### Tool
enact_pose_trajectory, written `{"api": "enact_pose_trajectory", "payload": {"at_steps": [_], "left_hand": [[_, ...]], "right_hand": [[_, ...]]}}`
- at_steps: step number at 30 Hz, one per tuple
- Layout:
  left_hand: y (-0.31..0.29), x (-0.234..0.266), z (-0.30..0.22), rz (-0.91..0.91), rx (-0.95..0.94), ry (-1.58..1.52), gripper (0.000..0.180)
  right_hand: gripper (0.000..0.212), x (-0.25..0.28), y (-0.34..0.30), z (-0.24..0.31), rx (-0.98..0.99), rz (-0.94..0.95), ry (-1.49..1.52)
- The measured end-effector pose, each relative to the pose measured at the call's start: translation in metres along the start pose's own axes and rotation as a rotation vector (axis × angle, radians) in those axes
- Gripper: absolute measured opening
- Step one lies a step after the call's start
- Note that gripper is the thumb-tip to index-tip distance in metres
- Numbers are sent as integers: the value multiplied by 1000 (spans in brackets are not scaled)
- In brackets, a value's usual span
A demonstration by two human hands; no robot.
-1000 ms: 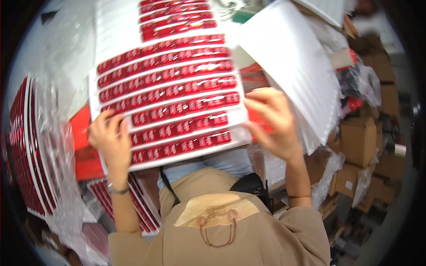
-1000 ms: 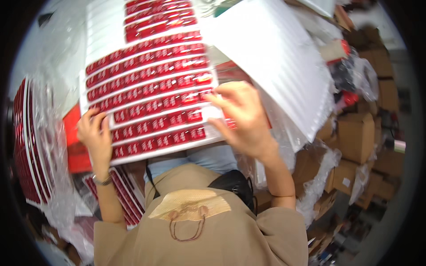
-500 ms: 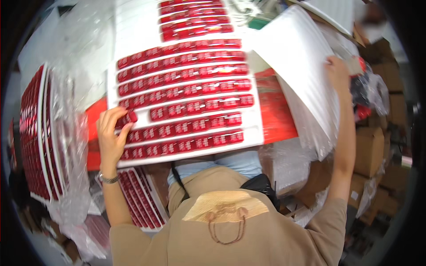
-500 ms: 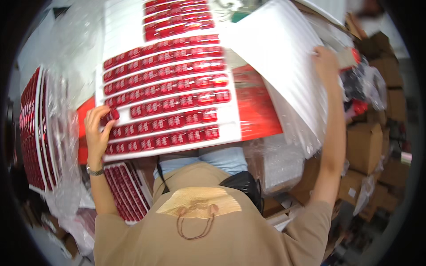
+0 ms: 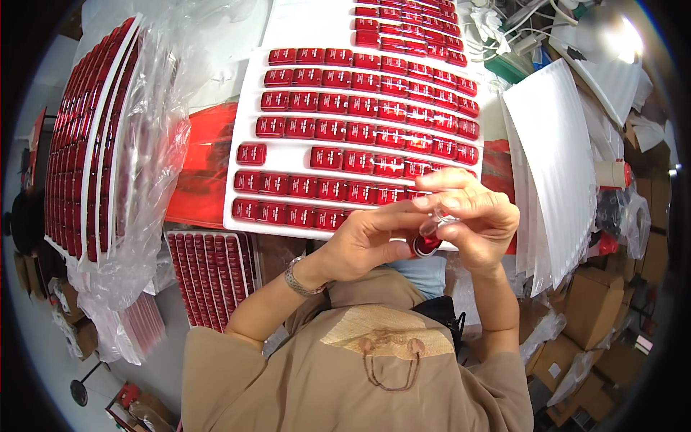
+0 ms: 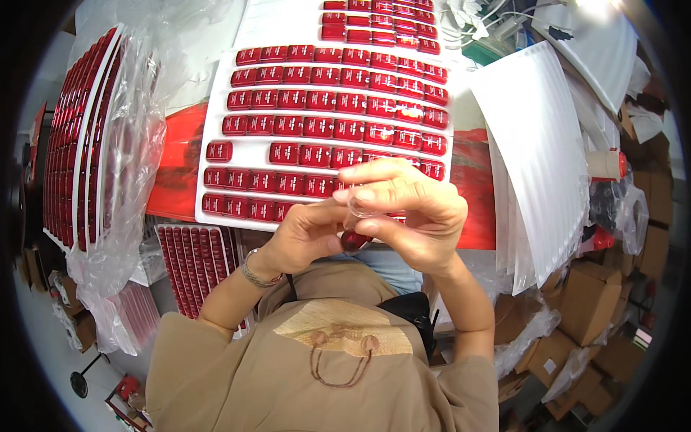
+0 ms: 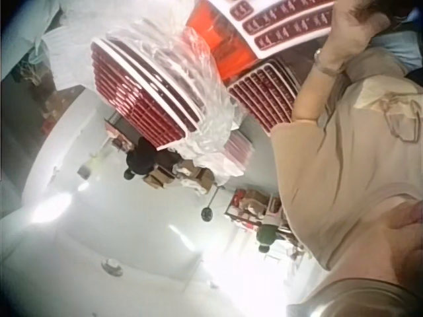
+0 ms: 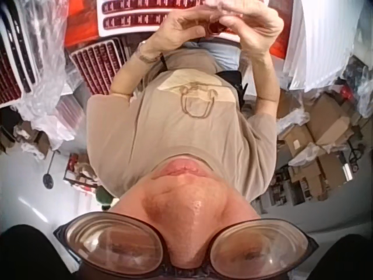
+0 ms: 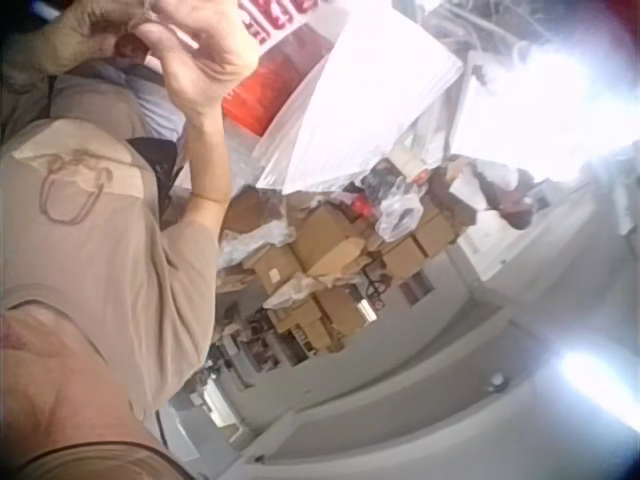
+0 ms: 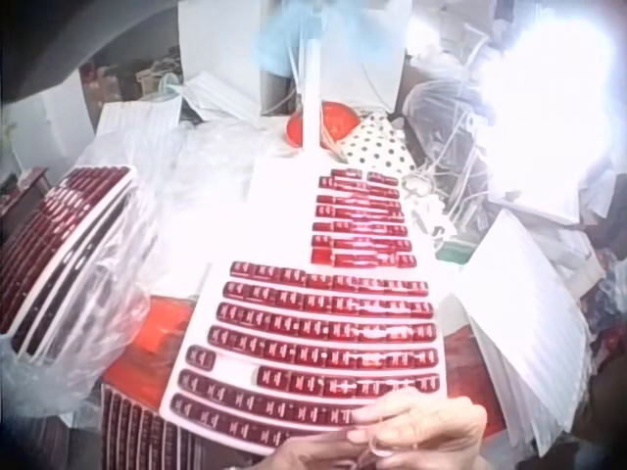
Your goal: Inspecting and organizing red components into plastic trays at a factory workstation.
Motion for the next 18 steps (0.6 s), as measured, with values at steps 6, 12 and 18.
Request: {"api": "enact_pose_trajectory", "payload": {"at_steps": [6,12,18], "left_hand": [[-5,-5,18,122,86,-342,41],[-5,-4,26,70,158,-412,41],[2,-10,22,16,74,-540,46]], "right_hand": [[28,9,-10,5,-13,-9,-69],[26,10,-12,5,-59,28,-206],[21,16,-17,4,-70,-47,-234]]}}
Point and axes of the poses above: each hand's wrist, its own y-axis towards the middle knuckle, its own x-axis out of the back of the hand, z = x × y, the point moved 4 cm from there along y, towards the middle knuckle, and after that the axes turned 12 degrees about z, right-handed, at the moved point
